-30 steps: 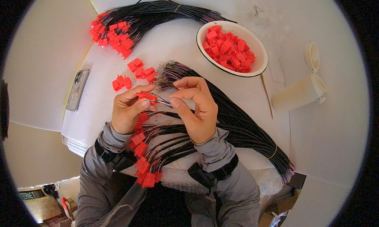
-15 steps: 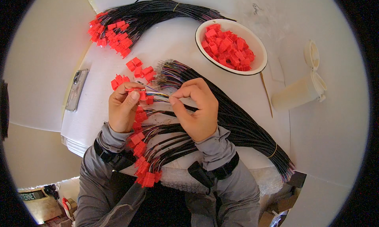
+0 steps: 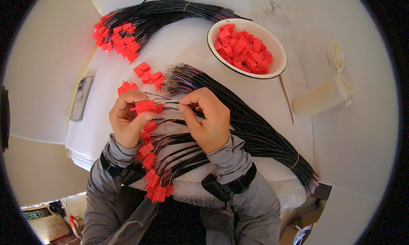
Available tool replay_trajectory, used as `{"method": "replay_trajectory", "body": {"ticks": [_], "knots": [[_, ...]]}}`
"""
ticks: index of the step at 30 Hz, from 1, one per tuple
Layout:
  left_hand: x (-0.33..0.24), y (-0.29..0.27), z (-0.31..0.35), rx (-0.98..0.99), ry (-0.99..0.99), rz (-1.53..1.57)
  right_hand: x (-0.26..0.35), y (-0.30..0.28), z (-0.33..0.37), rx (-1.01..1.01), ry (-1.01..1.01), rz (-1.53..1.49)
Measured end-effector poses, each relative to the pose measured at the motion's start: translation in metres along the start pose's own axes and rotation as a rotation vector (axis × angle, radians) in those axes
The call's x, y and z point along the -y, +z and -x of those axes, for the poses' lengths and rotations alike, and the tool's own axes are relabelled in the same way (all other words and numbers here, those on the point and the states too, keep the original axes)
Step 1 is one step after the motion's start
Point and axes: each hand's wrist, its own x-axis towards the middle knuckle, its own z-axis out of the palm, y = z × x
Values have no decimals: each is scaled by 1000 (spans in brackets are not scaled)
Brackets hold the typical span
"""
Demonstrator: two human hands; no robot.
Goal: The recorder is assembling electrical wire harnesses by inserting multiple small colored wires into a red plastic connector housing.
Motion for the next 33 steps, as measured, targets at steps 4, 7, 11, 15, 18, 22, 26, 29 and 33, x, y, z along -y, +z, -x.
{"method": "replay_trajectory", "body": {"ticks": [4, 7, 11, 15, 18, 22, 26, 29, 33], "knots": [[1, -4, -1, 56, 122, -158, 1, -1, -2, -18, -95, 48], [3, -2, 1, 41, 111, -77, 6, -3, -3, 8, -231, 235], [2, -1, 5, -7, -26, 101, 7, -4, -2, 25, -292, 339], [4, -2, 4, -3, -29, 100, 4, -3, -2, 34, -347, 368], [6, -2, 2, 35, -5, 153, 3, -3, -2, 42, -373, 385], [4, 0, -1, 74, -42, 165, 4, -3, -1, 45, -378, 385], [9, -2, -1, 80, -42, 180, 4, -2, -1, 36, -379, 374], [14, -7, 0, 55, 0, 109, 4, -1, -2, 37, -380, 367], [11, -4, -1, 40, -3, 111, 4, -2, -2, 34, -383, 372]]}}
